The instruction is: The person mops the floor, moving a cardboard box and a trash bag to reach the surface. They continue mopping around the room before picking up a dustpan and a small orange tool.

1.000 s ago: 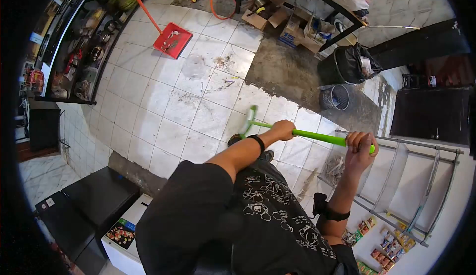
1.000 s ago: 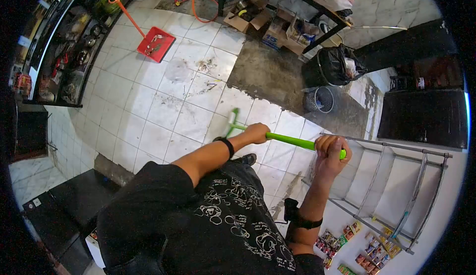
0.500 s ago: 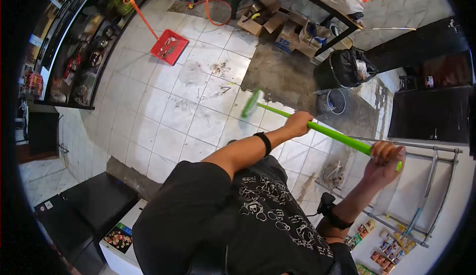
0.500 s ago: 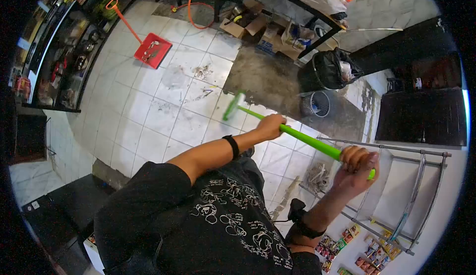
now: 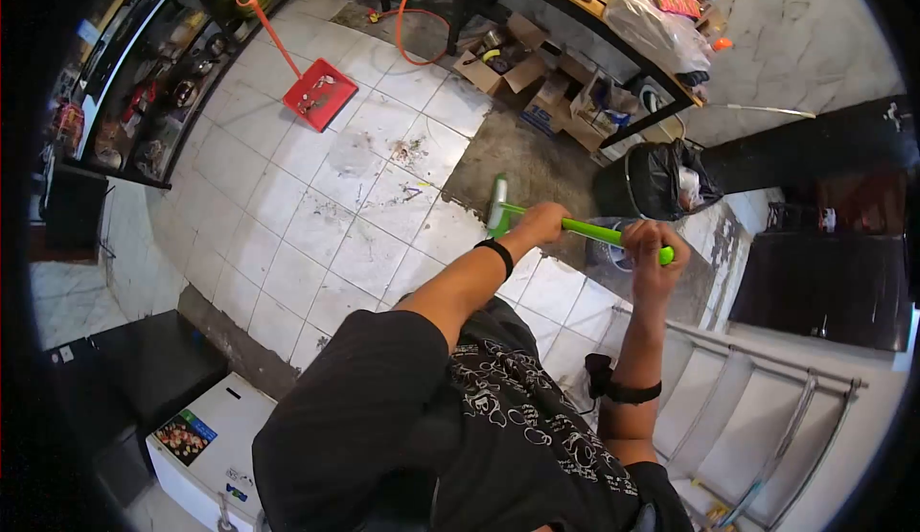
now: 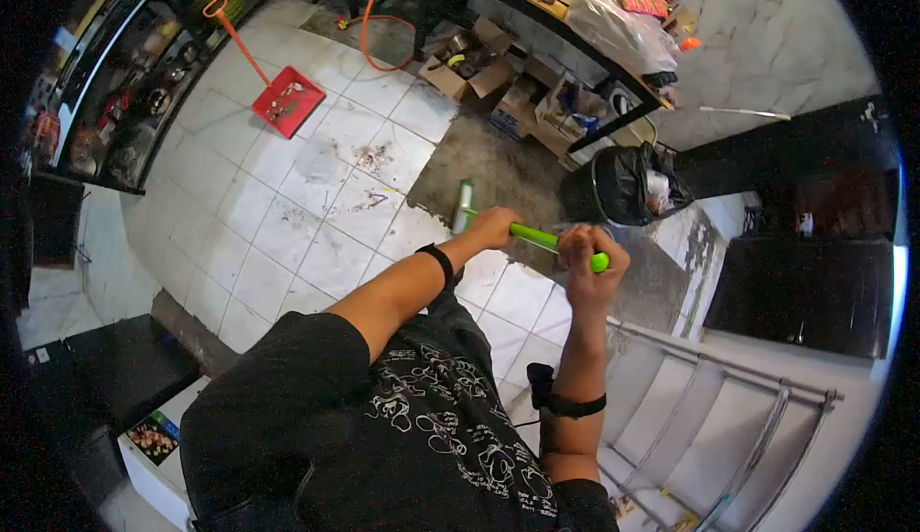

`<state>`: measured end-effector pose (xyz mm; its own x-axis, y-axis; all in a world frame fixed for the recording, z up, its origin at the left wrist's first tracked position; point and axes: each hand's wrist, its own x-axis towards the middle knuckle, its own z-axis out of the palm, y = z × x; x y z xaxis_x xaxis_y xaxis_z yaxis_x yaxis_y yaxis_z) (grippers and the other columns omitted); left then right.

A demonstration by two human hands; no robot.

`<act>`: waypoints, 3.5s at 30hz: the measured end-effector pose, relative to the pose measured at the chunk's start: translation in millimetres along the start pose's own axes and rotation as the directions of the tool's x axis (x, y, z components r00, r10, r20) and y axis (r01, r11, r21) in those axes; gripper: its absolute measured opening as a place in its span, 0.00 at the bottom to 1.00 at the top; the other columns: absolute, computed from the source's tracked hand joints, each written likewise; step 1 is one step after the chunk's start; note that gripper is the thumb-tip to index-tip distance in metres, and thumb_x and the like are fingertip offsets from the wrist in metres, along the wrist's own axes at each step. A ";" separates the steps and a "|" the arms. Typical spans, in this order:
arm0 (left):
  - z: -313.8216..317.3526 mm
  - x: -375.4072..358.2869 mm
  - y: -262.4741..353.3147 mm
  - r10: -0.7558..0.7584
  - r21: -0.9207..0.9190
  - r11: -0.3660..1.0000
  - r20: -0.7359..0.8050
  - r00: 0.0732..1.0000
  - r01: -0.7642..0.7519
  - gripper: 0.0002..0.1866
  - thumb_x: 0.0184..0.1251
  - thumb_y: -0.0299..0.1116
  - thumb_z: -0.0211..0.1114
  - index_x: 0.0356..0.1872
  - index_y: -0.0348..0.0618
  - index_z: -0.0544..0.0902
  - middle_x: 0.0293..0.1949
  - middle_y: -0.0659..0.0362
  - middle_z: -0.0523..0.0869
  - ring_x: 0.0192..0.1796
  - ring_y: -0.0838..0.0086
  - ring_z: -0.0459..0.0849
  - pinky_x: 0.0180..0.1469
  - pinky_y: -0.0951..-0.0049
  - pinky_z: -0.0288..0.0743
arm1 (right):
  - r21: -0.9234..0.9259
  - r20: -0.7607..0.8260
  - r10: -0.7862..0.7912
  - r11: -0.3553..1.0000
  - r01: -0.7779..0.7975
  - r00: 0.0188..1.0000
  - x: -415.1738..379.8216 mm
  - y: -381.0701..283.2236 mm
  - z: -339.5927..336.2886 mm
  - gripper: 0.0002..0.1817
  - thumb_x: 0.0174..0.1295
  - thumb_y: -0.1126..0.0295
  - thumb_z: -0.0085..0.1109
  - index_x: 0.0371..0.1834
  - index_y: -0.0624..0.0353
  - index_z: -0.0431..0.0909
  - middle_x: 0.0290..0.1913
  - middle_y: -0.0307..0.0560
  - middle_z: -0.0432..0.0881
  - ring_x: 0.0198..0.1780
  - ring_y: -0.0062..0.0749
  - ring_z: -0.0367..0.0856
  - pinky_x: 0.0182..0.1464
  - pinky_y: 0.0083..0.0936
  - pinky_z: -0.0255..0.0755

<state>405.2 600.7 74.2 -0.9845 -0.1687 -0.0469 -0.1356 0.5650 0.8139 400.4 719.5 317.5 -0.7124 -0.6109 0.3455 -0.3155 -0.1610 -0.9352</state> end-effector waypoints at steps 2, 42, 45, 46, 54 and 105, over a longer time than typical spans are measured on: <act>-11.5 14.4 -5.5 -0.077 0.017 0.997 0.004 0.997 0.077 0.08 0.50 0.34 0.63 0.34 0.51 0.85 0.34 0.52 0.85 0.40 0.52 0.82 0.41 0.55 0.75 | 0.062 0.031 -0.023 0.998 0.021 0.999 23.4 16.1 -19.2 0.20 0.69 0.65 0.50 0.18 0.60 0.62 0.16 0.40 0.64 0.20 0.22 0.60 0.25 0.22 0.58; -14.5 -374.2 -60.8 -0.877 -0.815 0.167 -0.379 -0.294 0.555 0.11 0.49 0.37 0.63 0.31 0.43 0.85 0.31 0.45 0.83 0.38 0.49 0.81 0.42 0.58 0.76 | -0.050 0.967 -0.147 0.695 -0.717 -0.210 -14.6 81.9 353.8 0.24 0.68 0.63 0.49 0.13 0.62 0.65 0.16 0.43 0.65 0.25 0.33 0.67 0.44 0.38 0.68; -2.9 -390.1 -92.7 -0.814 -0.775 0.326 -0.521 -0.257 0.541 0.09 0.50 0.37 0.63 0.25 0.42 0.81 0.28 0.44 0.82 0.35 0.47 0.80 0.38 0.55 0.73 | -0.042 0.960 -0.122 0.826 -0.562 -0.252 -30.8 75.1 367.3 0.21 0.68 0.64 0.50 0.17 0.65 0.70 0.20 0.43 0.71 0.28 0.30 0.71 0.43 0.33 0.70; -6.6 -389.6 -104.4 -0.814 -0.777 0.331 -0.522 -0.255 0.535 0.09 0.50 0.37 0.63 0.25 0.42 0.81 0.28 0.44 0.82 0.35 0.47 0.80 0.38 0.55 0.73 | -0.043 0.963 -0.096 0.868 -0.495 -0.251 -30.3 68.5 368.6 0.20 0.68 0.65 0.51 0.18 0.65 0.71 0.21 0.43 0.72 0.29 0.29 0.72 0.42 0.31 0.71; -139.0 -314.0 -148.2 -0.730 -0.645 0.639 -0.680 0.068 0.418 0.09 0.49 0.37 0.59 0.28 0.45 0.83 0.34 0.48 0.84 0.41 0.51 0.81 0.45 0.57 0.75 | 0.228 0.971 -0.181 0.902 -0.366 0.157 50.9 -2.8 369.0 0.20 0.69 0.70 0.48 0.16 0.63 0.66 0.18 0.42 0.67 0.22 0.26 0.64 0.30 0.28 0.64; -217.2 -455.7 -107.4 -0.659 -0.639 0.444 -0.708 -0.254 0.628 0.04 0.56 0.34 0.61 0.30 0.47 0.78 0.30 0.50 0.83 0.38 0.52 0.81 0.38 0.55 0.72 | 0.383 0.924 -0.333 0.806 -0.451 0.190 12.1 -29.5 470.7 0.17 0.68 0.65 0.51 0.22 0.61 0.65 0.20 0.43 0.68 0.24 0.30 0.69 0.38 0.35 0.72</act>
<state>892.5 441.4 133.9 0.4180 -0.9012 -0.1148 -0.6076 -0.3712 0.7022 696.2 352.0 312.6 0.5485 -0.7787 0.3046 0.3073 -0.1511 -0.9395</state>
